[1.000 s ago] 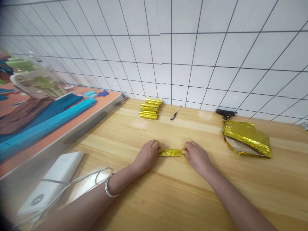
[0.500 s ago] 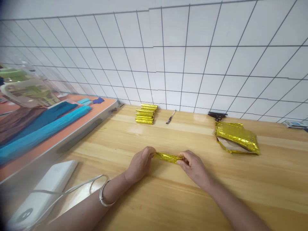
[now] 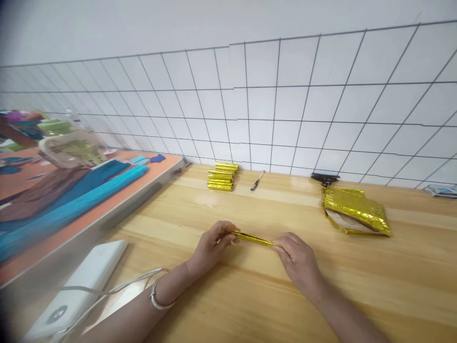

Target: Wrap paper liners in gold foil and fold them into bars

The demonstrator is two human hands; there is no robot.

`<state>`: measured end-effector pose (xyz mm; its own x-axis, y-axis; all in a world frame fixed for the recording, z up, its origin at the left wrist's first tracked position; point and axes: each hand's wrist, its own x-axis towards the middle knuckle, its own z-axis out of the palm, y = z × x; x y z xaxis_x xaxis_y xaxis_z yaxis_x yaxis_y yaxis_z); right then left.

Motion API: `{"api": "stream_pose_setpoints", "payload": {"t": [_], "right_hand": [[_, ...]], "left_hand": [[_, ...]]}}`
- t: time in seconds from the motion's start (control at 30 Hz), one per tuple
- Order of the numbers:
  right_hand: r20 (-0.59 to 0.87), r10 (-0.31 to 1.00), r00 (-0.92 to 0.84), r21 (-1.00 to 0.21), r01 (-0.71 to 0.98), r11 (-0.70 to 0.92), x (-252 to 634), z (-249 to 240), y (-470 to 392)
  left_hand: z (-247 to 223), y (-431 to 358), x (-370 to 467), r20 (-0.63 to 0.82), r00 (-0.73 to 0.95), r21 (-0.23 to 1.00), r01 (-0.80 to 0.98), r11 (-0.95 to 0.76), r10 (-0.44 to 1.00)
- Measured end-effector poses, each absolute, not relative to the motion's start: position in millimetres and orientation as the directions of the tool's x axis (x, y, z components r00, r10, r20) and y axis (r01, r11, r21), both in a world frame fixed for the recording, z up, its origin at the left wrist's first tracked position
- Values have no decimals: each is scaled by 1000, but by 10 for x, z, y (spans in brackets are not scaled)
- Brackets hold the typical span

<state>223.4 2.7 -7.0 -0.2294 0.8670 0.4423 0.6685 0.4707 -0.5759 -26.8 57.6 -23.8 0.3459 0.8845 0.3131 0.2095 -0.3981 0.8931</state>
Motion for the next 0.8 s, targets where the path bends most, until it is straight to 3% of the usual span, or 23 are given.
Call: {"api": "stream_pose_setpoints", "payload": {"t": [0.13,0.4,0.63,0.8], "right_hand": [[529,803,-274,-486,678,552,2269,-73,31],[537,787,-304,-426,707,564,2288,-99,42],[509,810,-293,-461,702,543,2302,-166,61],[516,812,-274,-477,695,538,2303,-184,76]], "left_hand": [[-243,607,-272,301,350,942,38,-335,887],[-139,606,-331,405,366,877,103,-469,838],[-169,559,-342,474,373,797,203,-569,797],[-162,570,-369,525,478,692,241,-680,704]]}}
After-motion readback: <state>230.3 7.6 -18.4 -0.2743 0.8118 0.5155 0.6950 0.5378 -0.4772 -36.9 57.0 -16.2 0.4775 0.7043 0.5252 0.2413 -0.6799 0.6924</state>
